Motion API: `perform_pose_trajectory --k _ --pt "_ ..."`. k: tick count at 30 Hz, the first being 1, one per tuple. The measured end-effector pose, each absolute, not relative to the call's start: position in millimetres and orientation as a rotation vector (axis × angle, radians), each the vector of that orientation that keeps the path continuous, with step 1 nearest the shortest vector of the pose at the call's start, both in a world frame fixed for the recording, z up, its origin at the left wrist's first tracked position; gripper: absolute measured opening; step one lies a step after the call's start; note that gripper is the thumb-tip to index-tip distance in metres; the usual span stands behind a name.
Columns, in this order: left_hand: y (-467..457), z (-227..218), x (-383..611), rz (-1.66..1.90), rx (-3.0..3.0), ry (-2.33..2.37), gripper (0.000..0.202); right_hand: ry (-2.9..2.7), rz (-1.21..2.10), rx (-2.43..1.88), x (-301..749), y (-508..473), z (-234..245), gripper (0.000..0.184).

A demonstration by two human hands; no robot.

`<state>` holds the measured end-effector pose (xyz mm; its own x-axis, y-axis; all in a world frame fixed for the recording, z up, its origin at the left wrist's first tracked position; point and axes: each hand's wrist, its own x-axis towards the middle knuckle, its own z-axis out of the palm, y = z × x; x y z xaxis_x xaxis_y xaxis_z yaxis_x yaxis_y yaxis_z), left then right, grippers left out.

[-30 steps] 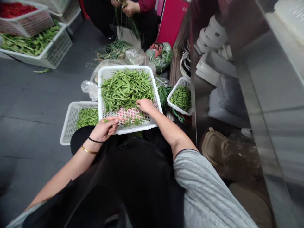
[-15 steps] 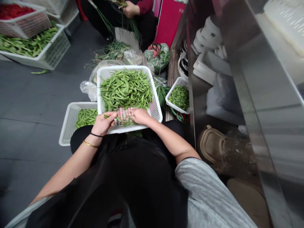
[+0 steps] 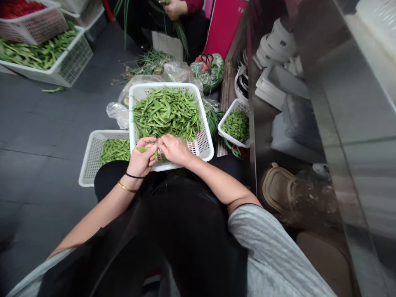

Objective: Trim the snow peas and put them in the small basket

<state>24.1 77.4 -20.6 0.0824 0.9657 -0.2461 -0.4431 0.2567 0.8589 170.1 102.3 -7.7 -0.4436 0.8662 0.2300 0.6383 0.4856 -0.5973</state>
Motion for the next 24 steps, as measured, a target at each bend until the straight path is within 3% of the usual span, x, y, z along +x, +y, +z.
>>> perform_pose_trajectory --k 3,9,16,19,24 --pt "75 -19 32 1.294 0.653 1.006 0.04 -2.2 0.443 -1.301 168 98 -12 0.021" --pt "77 -13 30 1.296 0.665 1.005 0.043 -2.102 0.638 -1.167 182 95 1 0.019" --pt "76 -11 32 1.348 0.611 1.044 0.039 -2.358 0.383 -1.078 178 76 3 0.027" --pt "72 -9 31 1.271 0.653 1.0 0.043 -2.317 0.593 -0.94 178 75 5 0.024" --pt "64 1 20 1.138 0.781 0.857 0.049 -1.865 1.221 -0.978 197 86 18 0.022"
